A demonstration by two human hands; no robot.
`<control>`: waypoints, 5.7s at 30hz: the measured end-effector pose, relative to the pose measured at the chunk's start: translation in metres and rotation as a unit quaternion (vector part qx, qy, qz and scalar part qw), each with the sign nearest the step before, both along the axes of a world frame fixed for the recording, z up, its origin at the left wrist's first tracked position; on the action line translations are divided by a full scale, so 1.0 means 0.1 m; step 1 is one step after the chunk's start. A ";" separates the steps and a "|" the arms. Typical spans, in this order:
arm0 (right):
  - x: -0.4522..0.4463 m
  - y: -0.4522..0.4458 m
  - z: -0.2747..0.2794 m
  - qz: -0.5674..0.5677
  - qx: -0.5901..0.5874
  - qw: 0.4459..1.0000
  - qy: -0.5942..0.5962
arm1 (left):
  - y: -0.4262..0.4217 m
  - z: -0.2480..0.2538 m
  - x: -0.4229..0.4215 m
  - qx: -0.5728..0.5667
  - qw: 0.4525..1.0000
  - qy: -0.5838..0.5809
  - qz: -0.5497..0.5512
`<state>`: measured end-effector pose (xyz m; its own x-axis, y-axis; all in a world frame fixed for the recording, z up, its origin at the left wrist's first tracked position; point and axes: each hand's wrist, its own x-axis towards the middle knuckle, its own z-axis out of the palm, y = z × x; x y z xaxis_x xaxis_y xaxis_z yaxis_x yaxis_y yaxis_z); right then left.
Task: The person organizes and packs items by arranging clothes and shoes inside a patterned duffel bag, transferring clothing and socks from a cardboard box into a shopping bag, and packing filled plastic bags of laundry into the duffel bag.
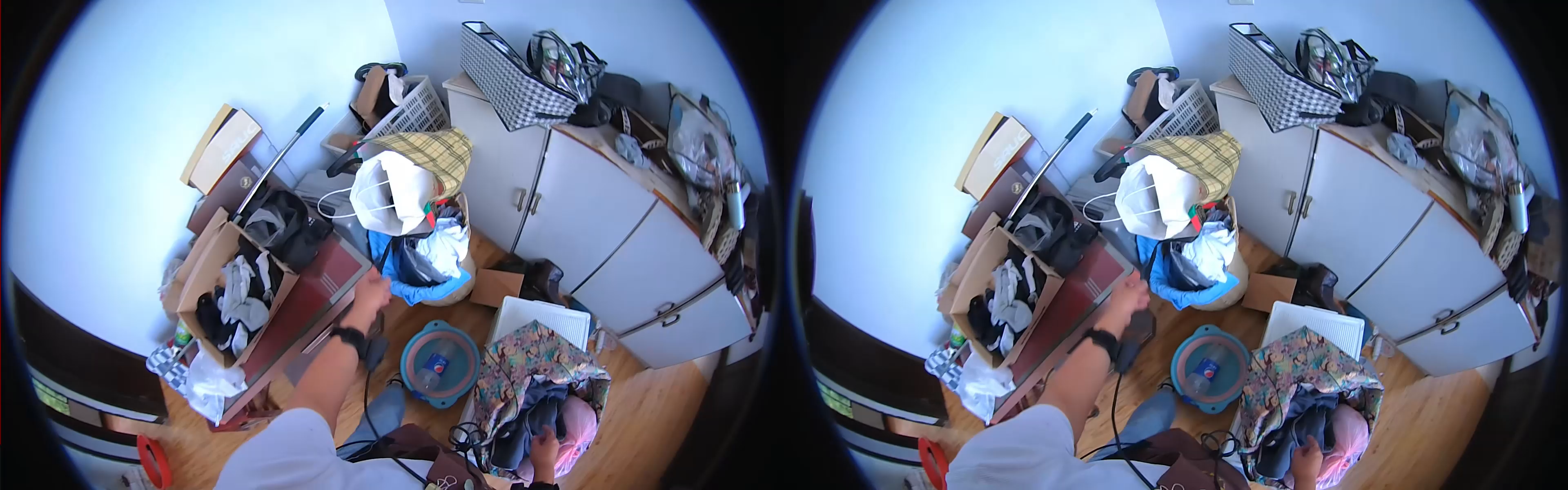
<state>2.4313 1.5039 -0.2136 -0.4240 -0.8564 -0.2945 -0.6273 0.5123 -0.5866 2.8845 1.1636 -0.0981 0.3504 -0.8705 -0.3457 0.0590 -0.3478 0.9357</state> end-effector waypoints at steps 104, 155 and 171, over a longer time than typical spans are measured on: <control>3.96 -0.35 2.98 0.642 -0.282 0.697 0.147 | 2.10 1.55 3.80 -0.180 0.874 -0.406 -0.197; 4.28 0.03 2.51 0.590 -0.272 0.745 0.151 | 2.35 1.06 2.31 -0.089 0.567 -0.323 -0.753; 4.37 0.05 2.51 0.570 -0.257 0.762 0.171 | 1.27 1.72 2.91 -0.041 0.789 -0.374 -0.485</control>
<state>2.8682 1.5089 0.0370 0.7039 -0.6911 0.1639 -0.6544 -0.7208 -0.2288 3.1755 1.2908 0.0741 -0.4156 -0.8635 -0.2858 -0.7773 0.1740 0.6046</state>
